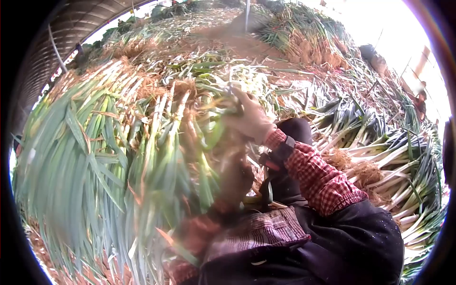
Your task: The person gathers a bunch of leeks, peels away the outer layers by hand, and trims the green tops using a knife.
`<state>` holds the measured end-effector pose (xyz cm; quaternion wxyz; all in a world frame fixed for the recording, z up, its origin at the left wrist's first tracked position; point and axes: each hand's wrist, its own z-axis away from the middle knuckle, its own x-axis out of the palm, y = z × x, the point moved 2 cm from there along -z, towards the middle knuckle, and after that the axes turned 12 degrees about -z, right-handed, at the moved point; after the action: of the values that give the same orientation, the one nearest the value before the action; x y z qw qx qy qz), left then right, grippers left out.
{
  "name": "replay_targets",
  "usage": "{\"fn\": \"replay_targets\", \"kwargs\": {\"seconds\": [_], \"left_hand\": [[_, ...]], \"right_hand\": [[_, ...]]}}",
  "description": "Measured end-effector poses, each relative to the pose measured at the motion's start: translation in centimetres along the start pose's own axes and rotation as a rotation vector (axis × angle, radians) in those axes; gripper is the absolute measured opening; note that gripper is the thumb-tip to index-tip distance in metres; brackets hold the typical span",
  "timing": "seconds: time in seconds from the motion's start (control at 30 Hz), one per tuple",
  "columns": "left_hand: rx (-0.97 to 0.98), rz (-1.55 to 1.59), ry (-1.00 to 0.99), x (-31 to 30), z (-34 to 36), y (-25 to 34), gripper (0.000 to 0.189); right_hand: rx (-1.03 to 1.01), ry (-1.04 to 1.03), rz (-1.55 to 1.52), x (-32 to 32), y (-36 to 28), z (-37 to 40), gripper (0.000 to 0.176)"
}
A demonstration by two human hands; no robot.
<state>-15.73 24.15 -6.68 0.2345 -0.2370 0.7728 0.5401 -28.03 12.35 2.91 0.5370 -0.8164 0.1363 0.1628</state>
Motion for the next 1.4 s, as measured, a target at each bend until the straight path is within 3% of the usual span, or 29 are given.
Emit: {"fn": "replay_targets", "kwargs": {"seconds": [0.03, 0.13, 0.17, 0.2, 0.27, 0.3, 0.33, 0.37, 0.4, 0.43, 0.5, 0.53, 0.57, 0.6, 0.63, 0.67, 0.73, 0.87, 0.93, 0.97, 1.0, 1.03, 1.1, 1.13, 1.23, 1.3, 1.37, 1.4], "left_hand": [[0.047, -0.024, 0.031, -0.2, 0.5, 0.3, 0.037], [0.095, -0.010, 0.122, 0.9, 0.4, -0.9, 0.035], [0.096, 0.000, 0.136, 1.4, 0.2, -1.5, 0.033], [0.093, 0.010, 0.148, 1.7, 0.1, -2.0, 0.031], [0.005, -0.100, -0.009, 2.6, -0.3, -3.5, 0.024], [-0.035, -0.160, -0.087, 2.9, -0.7, -4.4, 0.021], [-0.150, -0.056, -0.136, 4.3, -0.9, -5.8, 0.024], [-0.270, 0.052, -0.194, 6.5, -0.6, -7.1, 0.028], [-0.351, 0.130, -0.260, 7.4, -0.4, -7.8, 0.028], [-0.374, 0.173, -0.299, 8.1, -0.1, -8.1, 0.029], [-0.397, 0.250, -0.319, 9.6, 0.2, -8.9, 0.030], [-0.274, 0.217, -0.206, 9.9, 0.0, -9.1, 0.027], [-0.154, 0.170, -0.091, 10.2, 0.1, -9.4, 0.025], [-0.054, 0.116, 0.009, 9.1, -0.5, -7.9, 0.020], [-0.357, 0.074, -0.003, 8.5, -0.5, -4.4, 0.025], [-0.312, 0.063, -0.001, 8.1, -0.8, -3.6, 0.027], [-0.262, 0.109, -0.081, 7.6, -1.7, -2.9, 0.032], [-0.243, 0.261, -0.436, 4.3, -2.6, -3.9, 0.036], [0.051, -0.006, -0.173, -1.3, -3.6, -5.6, 0.015], [-0.138, -0.260, -0.097, -4.0, -4.0, -6.2, 0.014], [-0.269, -0.402, 0.022, -4.3, -4.1, -10.6, 0.015], [-0.282, -0.499, 0.081, -5.1, -4.4, -11.9, 0.015], [-0.395, -0.724, -0.166, -3.5, -4.0, -16.5, 0.029], [-0.540, -0.703, -0.351, -3.2, -4.4, -16.0, 0.036], [-0.572, -0.279, -0.336, -1.0, -2.6, -18.5, 0.049], [-0.421, -0.267, -0.392, -1.4, -1.9, -20.0, 0.057], [-0.552, -0.049, -0.359, -2.0, -3.6, -16.6, 0.068], [-0.332, -0.314, -0.194, -2.9, -5.0, -14.8, 0.068]], "right_hand": [[0.021, 0.060, 0.031, 0.0, -0.2, -0.1, 0.067], [-0.053, 0.163, 0.001, 0.3, 2.5, -1.8, 0.041], [-0.015, 0.152, 0.185, 0.2, 3.7, -2.2, 0.030], [0.043, 0.014, 0.224, 0.5, 4.7, -2.5, 0.024], [0.170, -0.270, 0.288, 1.5, 7.0, -2.1, 0.011], [-0.023, -0.467, 0.233, 2.9, 9.6, -1.5, 0.014], [0.012, -0.566, 0.113, 3.3, 8.7, -0.7, 0.018], [0.059, -0.664, -0.008, 3.8, 8.0, 0.1, 0.021], [0.347, -0.645, -0.189, 3.3, 3.9, 0.7, 0.025], [0.184, -0.847, -0.364, 3.1, 4.7, 0.3, 0.058], [0.223, -0.643, -0.475, 2.1, 6.4, 0.1, 0.069], [0.233, -0.551, -0.521, 1.2, 7.2, -0.3, 0.075], [0.135, -0.384, -0.011, 0.6, 11.5, -0.8, 0.082], [0.279, -0.378, 0.102, -0.1, 12.3, -0.3, 0.090], [0.406, -0.438, 0.011, 0.2, 13.3, 0.7, 0.090], [0.532, -0.500, -0.077, 1.0, 14.0, 1.6, 0.089], [0.695, -0.379, 0.042, 2.3, 12.9, 2.5, 0.086], [0.845, -0.322, -0.573, 3.2, 17.8, 3.5, 0.073], [0.737, -0.209, -0.727, 1.7, 14.6, 3.1, 0.097], [0.651, -0.221, -0.844, 0.7, 11.4, 2.1, 0.100], [0.579, -0.231, -0.920, 0.7, 10.7, 1.6, 0.102], [0.507, -0.245, -1.000, 0.7, 9.9, 1.2, 0.105], [0.496, -0.257, -0.869, 1.2, 8.4, -1.0, 0.106], [0.425, -0.318, -0.768, 1.2, 8.7, -2.4, 0.105], [0.496, -0.293, -0.780, 1.4, 7.5, -3.2, 0.102], [0.572, -0.453, -0.757, 1.7, 8.0, -1.6, 0.101], [0.531, -0.632, -0.614, 1.8, 9.1, 1.6, 0.103], [0.416, -0.683, -0.536, 1.7, 9.4, 3.1, 0.103]]}}
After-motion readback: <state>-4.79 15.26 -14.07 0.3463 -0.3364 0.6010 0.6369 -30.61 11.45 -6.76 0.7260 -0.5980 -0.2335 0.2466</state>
